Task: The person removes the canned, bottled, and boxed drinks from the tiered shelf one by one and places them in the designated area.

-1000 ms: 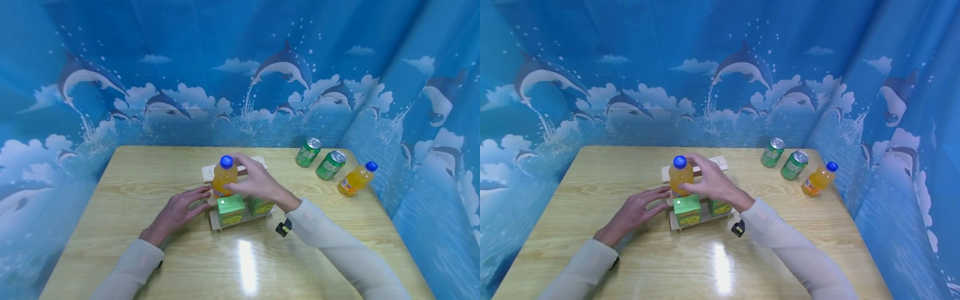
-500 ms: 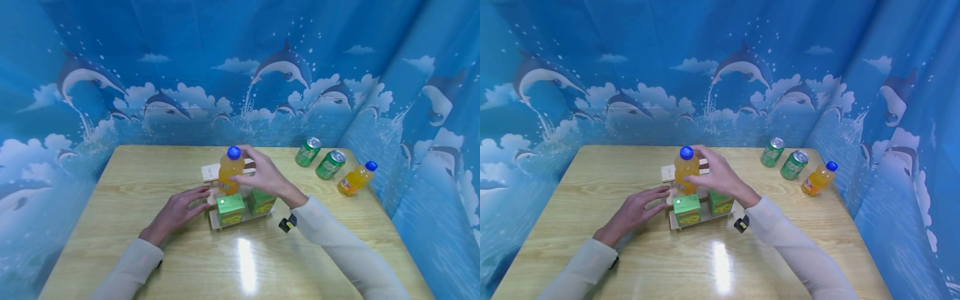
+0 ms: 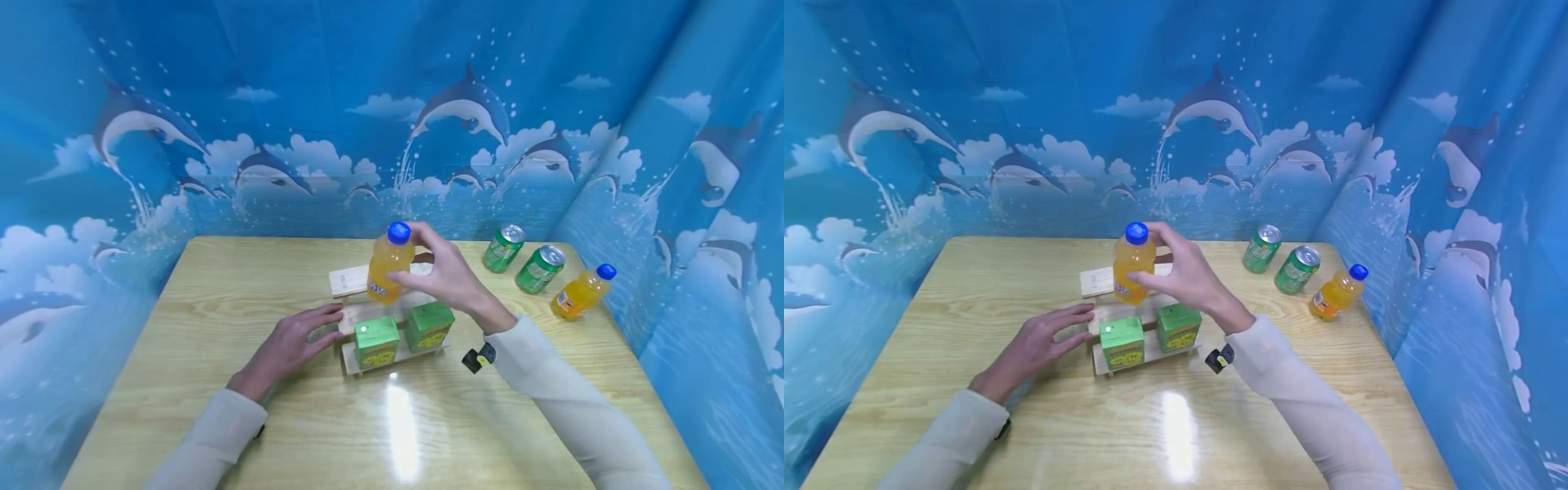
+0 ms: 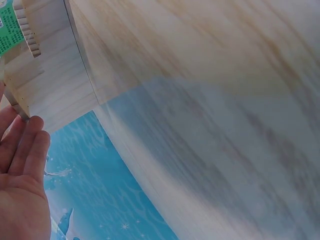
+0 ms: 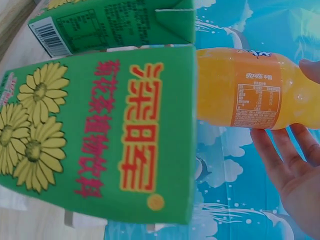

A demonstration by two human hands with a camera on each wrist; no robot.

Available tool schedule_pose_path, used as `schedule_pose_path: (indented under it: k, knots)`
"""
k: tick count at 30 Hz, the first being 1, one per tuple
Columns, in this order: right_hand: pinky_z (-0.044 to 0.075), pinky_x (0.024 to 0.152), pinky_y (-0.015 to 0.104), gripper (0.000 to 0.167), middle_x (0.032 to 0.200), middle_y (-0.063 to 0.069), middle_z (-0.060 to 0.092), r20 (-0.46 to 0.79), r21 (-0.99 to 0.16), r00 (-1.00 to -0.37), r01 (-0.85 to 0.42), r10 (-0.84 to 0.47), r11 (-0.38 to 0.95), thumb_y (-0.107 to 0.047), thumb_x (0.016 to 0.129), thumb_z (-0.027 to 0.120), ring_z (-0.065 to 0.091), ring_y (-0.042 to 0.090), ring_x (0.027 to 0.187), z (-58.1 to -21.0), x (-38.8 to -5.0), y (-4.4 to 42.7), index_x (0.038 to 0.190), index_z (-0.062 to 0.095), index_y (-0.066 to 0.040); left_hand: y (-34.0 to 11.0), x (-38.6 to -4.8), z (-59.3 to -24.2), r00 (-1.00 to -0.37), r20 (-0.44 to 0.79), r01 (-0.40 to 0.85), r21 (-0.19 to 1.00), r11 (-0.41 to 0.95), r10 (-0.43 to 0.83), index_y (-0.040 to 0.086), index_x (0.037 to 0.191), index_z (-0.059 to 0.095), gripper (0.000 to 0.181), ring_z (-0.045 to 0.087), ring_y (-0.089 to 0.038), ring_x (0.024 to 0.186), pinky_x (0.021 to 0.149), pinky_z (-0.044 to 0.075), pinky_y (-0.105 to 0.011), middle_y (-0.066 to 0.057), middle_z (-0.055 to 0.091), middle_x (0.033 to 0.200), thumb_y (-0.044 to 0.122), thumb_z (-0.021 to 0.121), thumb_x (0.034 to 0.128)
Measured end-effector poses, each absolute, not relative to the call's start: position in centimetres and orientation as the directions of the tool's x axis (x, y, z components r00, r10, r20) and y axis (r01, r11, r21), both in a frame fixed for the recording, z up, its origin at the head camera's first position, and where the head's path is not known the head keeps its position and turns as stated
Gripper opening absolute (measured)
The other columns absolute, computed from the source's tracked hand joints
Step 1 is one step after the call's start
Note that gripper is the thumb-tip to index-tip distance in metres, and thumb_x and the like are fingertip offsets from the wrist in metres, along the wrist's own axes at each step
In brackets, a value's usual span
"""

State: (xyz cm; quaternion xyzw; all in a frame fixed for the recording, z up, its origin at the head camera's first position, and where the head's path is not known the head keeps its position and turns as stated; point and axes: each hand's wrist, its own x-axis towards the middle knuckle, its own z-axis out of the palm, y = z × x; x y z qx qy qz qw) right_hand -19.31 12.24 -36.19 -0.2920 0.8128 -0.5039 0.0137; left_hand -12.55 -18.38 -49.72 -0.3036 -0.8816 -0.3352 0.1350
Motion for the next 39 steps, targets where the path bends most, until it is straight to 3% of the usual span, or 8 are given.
schedule_pose_path:
  k: [15,25,39]
  knots:
    - [0.064,0.106,0.051,0.066,0.142,0.014,0.068,0.331,-0.817,-0.851,-0.474,-0.407,0.327,-0.007,0.093,0.085,0.068,0.030,0.129,-34.7,-20.1,14.3,0.152,0.054,-0.008,-18.3,-12.8,-50.1,-0.747,0.490,0.658,0.449,0.604,0.449,0.002,0.131,0.077,0.044,0.077,-0.037,0.120,0.099,0.065,-0.051,-0.018,0.074,0.140,0.013,0.089,0.0900]
    - [0.061,0.097,0.021,0.065,0.142,0.012,0.065,0.359,-0.808,-0.875,-0.465,-0.324,0.362,-0.007,0.095,0.084,0.067,0.027,0.127,-34.3,-20.9,16.2,0.153,0.053,-0.008,-18.3,-12.7,-49.9,-0.760,0.469,0.646,0.465,0.606,0.451,0.003,0.133,0.076,0.045,0.076,-0.037,0.122,0.100,0.065,-0.050,-0.017,0.072,0.143,0.013,0.088,0.0910]
    - [0.060,0.101,0.024,0.063,0.144,0.012,0.064,0.338,-0.816,-0.917,-0.398,-0.213,0.419,-0.012,0.100,0.080,0.063,0.023,0.129,-34.0,-22.3,18.7,0.156,0.052,-0.009,-18.5,-12.6,-49.7,-0.770,0.451,0.637,0.485,0.600,0.452,0.003,0.135,0.075,0.046,0.075,-0.035,0.125,0.101,0.065,-0.050,-0.015,0.072,0.146,0.015,0.088,0.0922]
